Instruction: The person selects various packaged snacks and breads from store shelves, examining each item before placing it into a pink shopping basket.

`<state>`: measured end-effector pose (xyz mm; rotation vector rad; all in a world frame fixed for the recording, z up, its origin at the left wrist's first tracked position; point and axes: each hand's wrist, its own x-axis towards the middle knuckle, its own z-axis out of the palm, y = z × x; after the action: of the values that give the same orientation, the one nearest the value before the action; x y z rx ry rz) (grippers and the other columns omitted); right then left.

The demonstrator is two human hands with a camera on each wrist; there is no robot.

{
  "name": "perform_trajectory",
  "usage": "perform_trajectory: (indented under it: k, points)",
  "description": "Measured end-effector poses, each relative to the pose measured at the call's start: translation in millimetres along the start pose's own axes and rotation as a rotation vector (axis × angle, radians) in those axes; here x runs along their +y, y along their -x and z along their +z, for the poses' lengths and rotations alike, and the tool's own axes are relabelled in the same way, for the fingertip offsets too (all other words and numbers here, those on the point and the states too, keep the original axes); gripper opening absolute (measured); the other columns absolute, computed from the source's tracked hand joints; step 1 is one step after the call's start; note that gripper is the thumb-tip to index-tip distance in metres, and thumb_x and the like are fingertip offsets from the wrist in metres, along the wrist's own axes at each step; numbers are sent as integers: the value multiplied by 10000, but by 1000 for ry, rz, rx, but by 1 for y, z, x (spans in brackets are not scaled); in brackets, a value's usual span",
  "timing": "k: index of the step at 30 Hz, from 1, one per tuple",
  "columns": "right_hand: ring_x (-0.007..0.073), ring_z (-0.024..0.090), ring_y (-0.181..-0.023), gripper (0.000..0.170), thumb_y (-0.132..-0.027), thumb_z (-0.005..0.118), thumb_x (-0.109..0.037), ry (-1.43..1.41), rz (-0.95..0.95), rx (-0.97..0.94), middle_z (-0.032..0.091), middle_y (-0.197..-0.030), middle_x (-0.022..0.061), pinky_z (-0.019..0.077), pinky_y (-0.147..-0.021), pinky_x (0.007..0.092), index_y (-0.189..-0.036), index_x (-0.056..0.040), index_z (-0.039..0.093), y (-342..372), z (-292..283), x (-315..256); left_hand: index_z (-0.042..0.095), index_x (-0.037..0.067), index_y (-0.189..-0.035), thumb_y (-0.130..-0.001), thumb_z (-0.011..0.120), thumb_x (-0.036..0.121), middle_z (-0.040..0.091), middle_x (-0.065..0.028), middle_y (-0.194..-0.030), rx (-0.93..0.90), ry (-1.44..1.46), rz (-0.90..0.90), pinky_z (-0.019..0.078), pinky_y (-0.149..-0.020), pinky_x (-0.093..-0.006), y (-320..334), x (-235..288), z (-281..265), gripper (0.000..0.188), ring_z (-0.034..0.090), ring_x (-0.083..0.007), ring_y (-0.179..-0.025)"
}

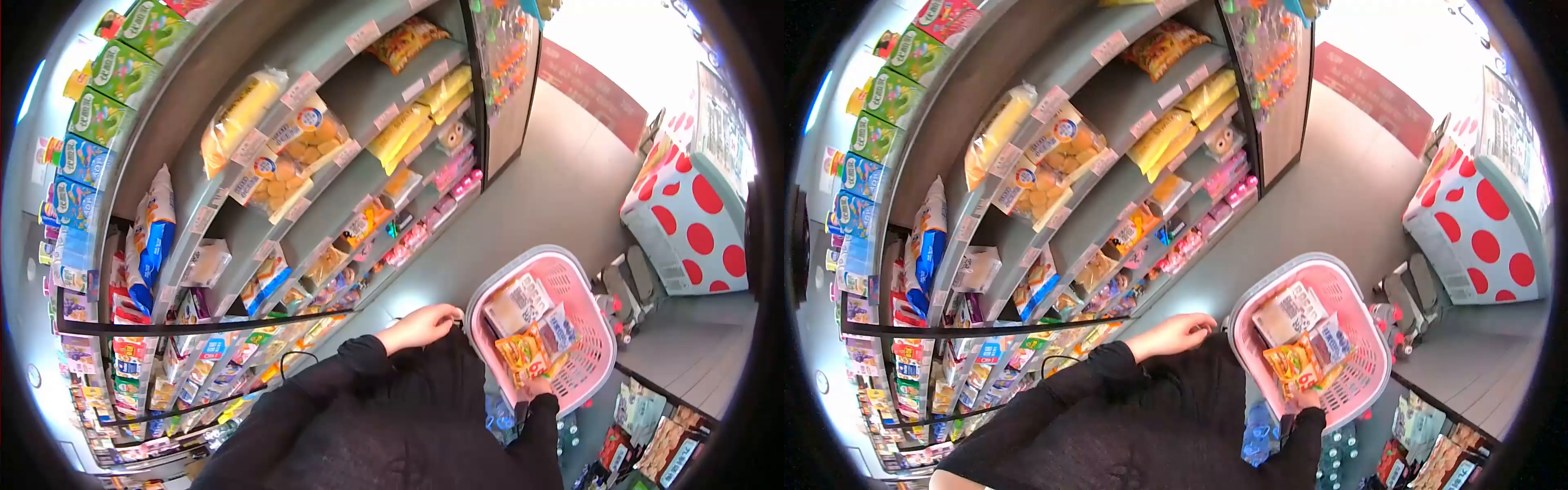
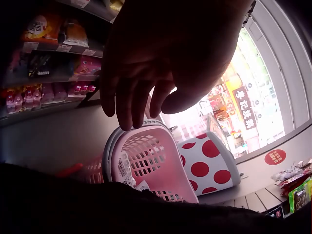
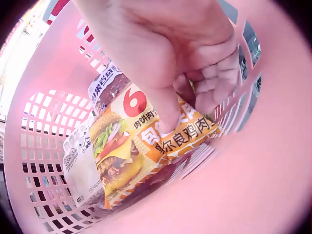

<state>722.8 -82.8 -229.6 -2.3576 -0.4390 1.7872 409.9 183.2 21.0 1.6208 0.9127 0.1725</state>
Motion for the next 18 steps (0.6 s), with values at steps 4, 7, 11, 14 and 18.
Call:
perform_trajectory:
  k: [4,7,11,14,18]
  points:
    - [199,543,-502,295,-744,572,-258,356,-320,86,556,-551,100,426,-472,330,-647,21,581,-41,-2,41,487,17,-1020,-832,446,107,546,-43,-795,6,-17,9,438,-593,-257,0,-5,-2,213,516,-111,-633]
    - [206,566,-572,229,-704,579,-207,362,-239,52,578,-596,120,438,-534,326,-659,16,599,-22,-9,15,491,19,-1021,-822,455,117,566,-67,-791,-1,-34,-11,445,-624,-277,3,-6,-5,225,549,-146,-682]
    - [183,575,-616,184,-697,571,-152,101,-234,-26,605,-644,89,449,-576,314,-635,17,607,44,-19,-27,495,19,-1027,-802,472,143,585,-110,-858,-28,-106,14,445,-686,-311,2,-3,-11,257,568,-223,-771]
    - [131,517,-549,129,-727,561,-123,-378,-239,-33,545,-616,38,406,-487,259,-712,3,586,62,-20,-30,495,21,-1034,-803,456,134,575,-114,-903,-97,-109,42,435,-728,-307,-1,-9,-12,261,556,-211,-829]
    - [144,488,-512,169,-733,571,-89,-561,-143,36,497,-670,35,378,-412,256,-872,-19,504,19,-13,10,497,18,-1031,-804,452,141,571,-120,-905,-123,-28,84,434,-735,-307,-2,-15,-17,262,552,-220,-834]
